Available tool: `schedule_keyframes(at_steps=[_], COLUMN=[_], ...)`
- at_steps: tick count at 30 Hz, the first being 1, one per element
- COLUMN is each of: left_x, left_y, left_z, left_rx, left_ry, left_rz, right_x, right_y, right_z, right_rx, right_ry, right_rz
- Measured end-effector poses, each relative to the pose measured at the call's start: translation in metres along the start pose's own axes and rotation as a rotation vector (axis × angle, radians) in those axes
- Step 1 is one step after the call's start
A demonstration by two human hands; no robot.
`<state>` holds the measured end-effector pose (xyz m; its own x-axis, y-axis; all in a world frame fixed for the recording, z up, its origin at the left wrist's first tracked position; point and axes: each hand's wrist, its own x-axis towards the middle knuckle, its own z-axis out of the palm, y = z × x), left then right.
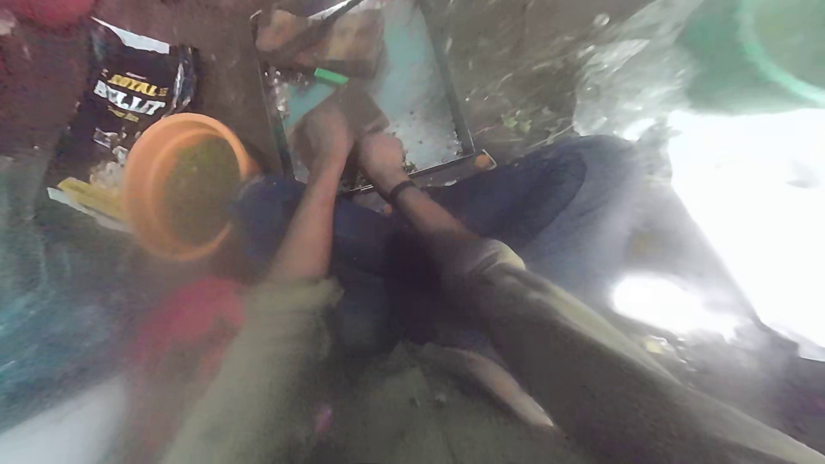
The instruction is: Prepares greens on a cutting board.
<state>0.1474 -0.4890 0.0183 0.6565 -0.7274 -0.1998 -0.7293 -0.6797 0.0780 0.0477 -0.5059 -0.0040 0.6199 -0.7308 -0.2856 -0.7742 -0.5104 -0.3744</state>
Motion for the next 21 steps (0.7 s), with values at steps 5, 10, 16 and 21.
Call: schedule_keyframes(at_steps=[5,10,16,21], left_x=[-0.001,-0.002,0.004,0.003], left_y=[0.004,-0.002,0.001,-0.005], left_z=[-0.004,-0.001,0.006,0.005], left_rx=[0.021,0.019,-0.042,-0.083], left_ry=[-0.013,0.036,0.003,0.054], left_rz=[0.016,0.002,0.05,0.057], right_x=[0.024,0.019,-0.031,-0.024], right_y=[-0.002,0.01,0.042,0.033], right_z=[-0.004,-0.015,-0.018,-0.043], right_rx=[0.0,-0.032,-0.063,0.053], right_ry=[0.039,0.023,-0.087,-0.011], right_rz=[-0.035,-0.076,0.022,0.079])
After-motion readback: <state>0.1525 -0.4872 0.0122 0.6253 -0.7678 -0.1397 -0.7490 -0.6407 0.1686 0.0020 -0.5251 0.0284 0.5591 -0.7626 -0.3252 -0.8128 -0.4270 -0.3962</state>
